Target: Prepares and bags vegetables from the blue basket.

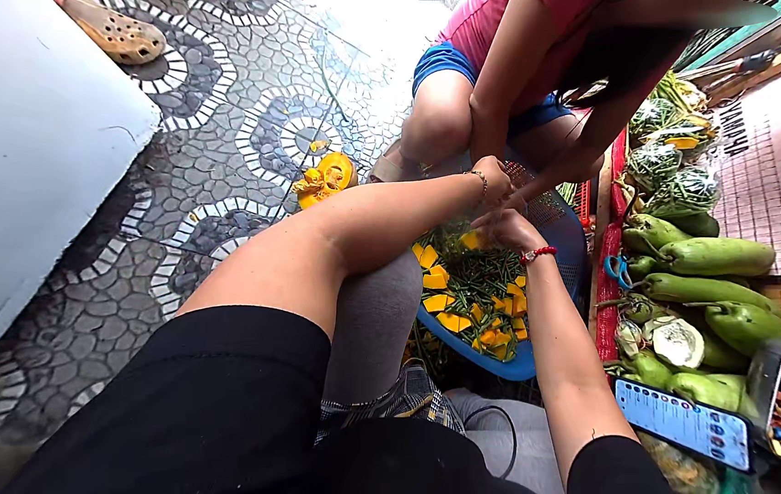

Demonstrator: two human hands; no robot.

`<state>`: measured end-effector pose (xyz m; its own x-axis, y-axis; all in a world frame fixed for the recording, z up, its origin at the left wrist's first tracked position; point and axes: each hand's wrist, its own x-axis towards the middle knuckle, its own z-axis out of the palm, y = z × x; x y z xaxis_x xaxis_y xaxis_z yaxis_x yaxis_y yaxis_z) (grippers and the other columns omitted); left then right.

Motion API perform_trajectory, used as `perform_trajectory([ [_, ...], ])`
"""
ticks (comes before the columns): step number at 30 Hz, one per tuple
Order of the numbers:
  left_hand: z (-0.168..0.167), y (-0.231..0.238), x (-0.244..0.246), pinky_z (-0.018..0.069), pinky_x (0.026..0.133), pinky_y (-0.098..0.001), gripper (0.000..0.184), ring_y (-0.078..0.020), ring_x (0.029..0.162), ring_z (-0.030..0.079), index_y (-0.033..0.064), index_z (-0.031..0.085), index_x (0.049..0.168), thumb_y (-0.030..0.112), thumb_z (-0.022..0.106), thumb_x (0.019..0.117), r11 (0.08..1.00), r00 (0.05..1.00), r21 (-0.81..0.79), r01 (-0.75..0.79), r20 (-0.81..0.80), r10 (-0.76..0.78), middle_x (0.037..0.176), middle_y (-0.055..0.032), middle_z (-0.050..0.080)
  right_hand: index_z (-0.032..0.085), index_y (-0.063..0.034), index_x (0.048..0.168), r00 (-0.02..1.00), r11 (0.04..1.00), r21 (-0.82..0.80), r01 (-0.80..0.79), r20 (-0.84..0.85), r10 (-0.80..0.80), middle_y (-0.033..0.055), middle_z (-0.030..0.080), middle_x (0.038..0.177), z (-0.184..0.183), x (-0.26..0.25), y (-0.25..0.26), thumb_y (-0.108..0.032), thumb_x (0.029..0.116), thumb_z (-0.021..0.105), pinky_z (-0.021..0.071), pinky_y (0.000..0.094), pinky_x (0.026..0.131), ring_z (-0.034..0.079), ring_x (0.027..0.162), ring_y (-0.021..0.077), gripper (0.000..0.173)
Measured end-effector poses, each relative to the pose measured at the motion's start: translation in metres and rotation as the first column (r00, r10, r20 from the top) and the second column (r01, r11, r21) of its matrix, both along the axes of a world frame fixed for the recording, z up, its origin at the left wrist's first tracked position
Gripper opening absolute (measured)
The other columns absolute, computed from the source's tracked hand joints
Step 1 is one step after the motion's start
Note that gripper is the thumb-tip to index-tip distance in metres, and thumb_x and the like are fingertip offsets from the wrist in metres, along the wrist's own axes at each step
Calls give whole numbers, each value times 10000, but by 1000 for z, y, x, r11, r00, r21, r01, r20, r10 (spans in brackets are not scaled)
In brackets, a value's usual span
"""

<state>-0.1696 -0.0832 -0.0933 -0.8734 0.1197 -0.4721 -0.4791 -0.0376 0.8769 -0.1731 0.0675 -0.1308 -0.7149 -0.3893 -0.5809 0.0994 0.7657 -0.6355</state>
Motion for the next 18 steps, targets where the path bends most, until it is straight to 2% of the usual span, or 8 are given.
perform_trajectory([
  [2,3,0,3,564,794,-298,608,-158,875,658,-10,392,1495,-54,642,942,1000,1000,25,6,17,-6,1118,-158,657,693,48,1182,997,998,17,-68,-25,69,181,722,1032,-12,-1,-2,-11,973,655,591,384,818,697,855,197,221],
  [6,2,0,4,577,812,-317,571,-179,899,678,-20,430,1471,-36,650,943,1000,1000,-8,27,8,-27,1126,-168,667,688,40,1201,977,983,29,-180,120,175,158,706,1110,-14,3,-6,43,980,588,557,326,843,665,914,150,242],
  [9,2,-1,4,574,805,-308,509,-164,888,673,-23,464,1436,-22,638,958,999,999,-18,33,21,-33,1126,-157,663,695,25,1215,960,964,93,-249,157,233,155,708,1142,-10,8,-10,47,994,580,543,315,877,666,949,139,249],
  [12,4,0,5,576,779,-287,485,-142,847,667,-27,459,1423,-28,626,968,1000,998,10,24,56,-24,1095,-146,654,666,13,1275,927,925,142,-353,190,324,174,695,1169,-15,6,-13,1,995,626,545,339,888,667,967,172,283],
  [15,5,2,7,582,789,-294,500,-157,861,674,-25,448,1435,-39,622,966,999,997,25,26,74,-28,1100,-156,649,693,29,1222,904,887,187,-421,165,395,190,714,1094,-26,3,-17,-27,968,679,554,382,849,677,904,211,260],
  [18,5,2,8,580,776,-287,491,-149,833,670,-28,460,1421,-47,627,960,999,996,4,49,74,-49,1060,-147,652,700,54,1157,893,856,253,-450,106,438,215,714,1086,-37,2,-21,-19,912,742,537,475,935,689,979,292,259],
])
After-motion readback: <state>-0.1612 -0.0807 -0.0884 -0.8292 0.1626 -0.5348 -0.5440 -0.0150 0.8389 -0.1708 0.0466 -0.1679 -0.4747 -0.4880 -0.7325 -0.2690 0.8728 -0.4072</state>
